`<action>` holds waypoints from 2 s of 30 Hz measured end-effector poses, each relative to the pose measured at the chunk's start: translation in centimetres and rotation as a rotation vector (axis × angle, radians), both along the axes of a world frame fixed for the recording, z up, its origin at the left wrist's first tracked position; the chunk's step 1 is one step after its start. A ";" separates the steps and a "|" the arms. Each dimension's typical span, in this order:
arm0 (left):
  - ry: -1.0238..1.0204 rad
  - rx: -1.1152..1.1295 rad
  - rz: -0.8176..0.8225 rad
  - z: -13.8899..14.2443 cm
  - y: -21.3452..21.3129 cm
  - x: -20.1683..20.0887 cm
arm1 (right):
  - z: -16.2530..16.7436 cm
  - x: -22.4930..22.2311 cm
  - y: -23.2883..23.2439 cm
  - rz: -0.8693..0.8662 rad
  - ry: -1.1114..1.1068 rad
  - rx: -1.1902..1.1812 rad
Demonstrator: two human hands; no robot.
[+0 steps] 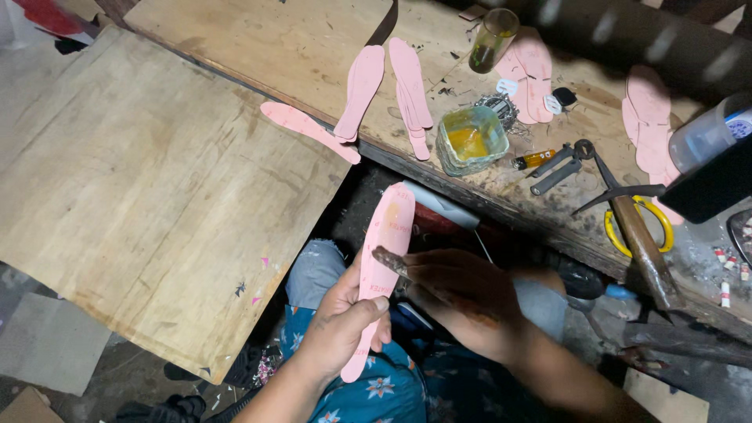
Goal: The person attaches pink insoles to black shoe uppers using a hammer and a small metal tool. They repeatedly pick up an insole, place it inside an upper, and tap it into place with the tool and hammer. The person also uses the hammer to smooth the edges of loose insoles on the workbench.
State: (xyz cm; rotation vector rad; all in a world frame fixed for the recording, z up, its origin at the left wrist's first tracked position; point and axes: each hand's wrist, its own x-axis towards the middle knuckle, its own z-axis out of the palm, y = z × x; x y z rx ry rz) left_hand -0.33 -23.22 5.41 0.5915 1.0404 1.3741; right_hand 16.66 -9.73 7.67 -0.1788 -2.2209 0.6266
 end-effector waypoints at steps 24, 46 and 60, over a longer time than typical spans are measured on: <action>-0.099 0.022 0.078 -1.2 -0.4 -1.3 | 0.2 0.4 1.2 0.124 -0.098 -0.054; -0.329 -0.091 0.226 -2.4 -0.9 -2.5 | -0.9 0.0 19.1 -0.520 -0.081 0.119; -0.117 0.055 0.070 -1.1 1.1 -0.6 | 1.4 -1.5 4.5 0.115 -0.281 -0.474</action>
